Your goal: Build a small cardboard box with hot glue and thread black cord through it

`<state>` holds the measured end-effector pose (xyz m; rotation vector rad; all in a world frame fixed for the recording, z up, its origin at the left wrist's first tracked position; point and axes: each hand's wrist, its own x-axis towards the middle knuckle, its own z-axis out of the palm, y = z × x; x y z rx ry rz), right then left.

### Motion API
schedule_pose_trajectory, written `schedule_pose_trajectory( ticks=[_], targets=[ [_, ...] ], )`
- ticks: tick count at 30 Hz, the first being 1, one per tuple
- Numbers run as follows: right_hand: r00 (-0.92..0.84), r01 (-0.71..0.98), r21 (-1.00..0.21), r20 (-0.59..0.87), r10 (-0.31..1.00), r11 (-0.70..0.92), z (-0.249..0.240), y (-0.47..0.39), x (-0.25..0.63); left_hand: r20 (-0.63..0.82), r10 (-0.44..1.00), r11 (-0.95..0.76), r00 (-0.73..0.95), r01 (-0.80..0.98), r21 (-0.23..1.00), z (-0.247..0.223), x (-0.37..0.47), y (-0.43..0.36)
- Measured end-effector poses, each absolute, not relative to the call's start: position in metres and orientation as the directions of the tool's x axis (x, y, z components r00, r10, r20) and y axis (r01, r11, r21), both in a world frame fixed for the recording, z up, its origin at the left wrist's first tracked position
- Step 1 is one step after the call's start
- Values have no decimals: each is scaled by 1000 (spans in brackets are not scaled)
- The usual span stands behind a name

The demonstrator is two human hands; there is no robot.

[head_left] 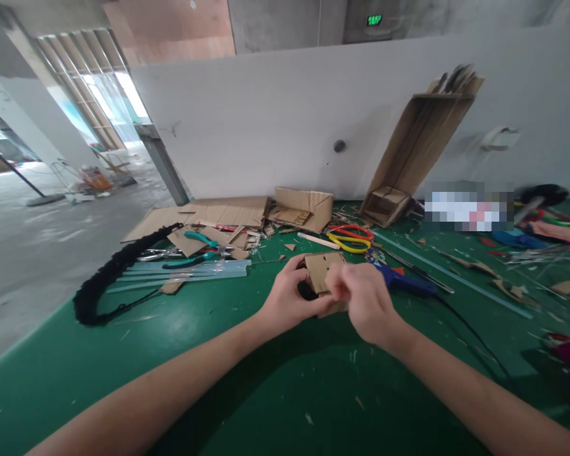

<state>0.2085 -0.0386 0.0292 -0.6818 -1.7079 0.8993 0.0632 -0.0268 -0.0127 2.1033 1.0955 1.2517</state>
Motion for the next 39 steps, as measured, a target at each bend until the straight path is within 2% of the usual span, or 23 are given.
schedule_pose_trajectory(
  ticks=[2, 4, 7, 17, 23, 33, 35, 39],
  targets=[
    [-123, -243, -889, 426, 896, 389, 34, -34, 212, 507, 823, -568, 256, 408, 715, -12, 63, -27],
    [-58, -449, -859, 304, 951, 247, 44, -31, 215, 502, 831, -555, 241, 416, 720, -11, 63, -27],
    [-62, -527, -827, 266, 962, 195, 57, -27, 216, 498, 835, -549, 235, 423, 721, -10, 63, -27],
    [-190, -434, -881, 296, 936, 190, 35, -16, 207, 493, 837, -545, 237, 433, 718, -11, 63, -29],
    [-167, -436, -876, 303, 938, 205, 31, -17, 211, 488, 840, -541, 235, 425, 726, -10, 64, -29],
    [-250, -454, -889, 194, 949, 62, 41, -17, 209, 495, 832, -552, 250, 450, 701, -9, 65, -31],
    [-259, -407, -908, 225, 939, 105, 39, -18, 209, 510, 823, -566, 253, 451, 690, -10, 66, -32],
    [-263, -157, -914, 405, 876, 375, 33, -22, 208, 532, 809, -584, 250, 445, 678, -10, 66, -33]
  ],
)
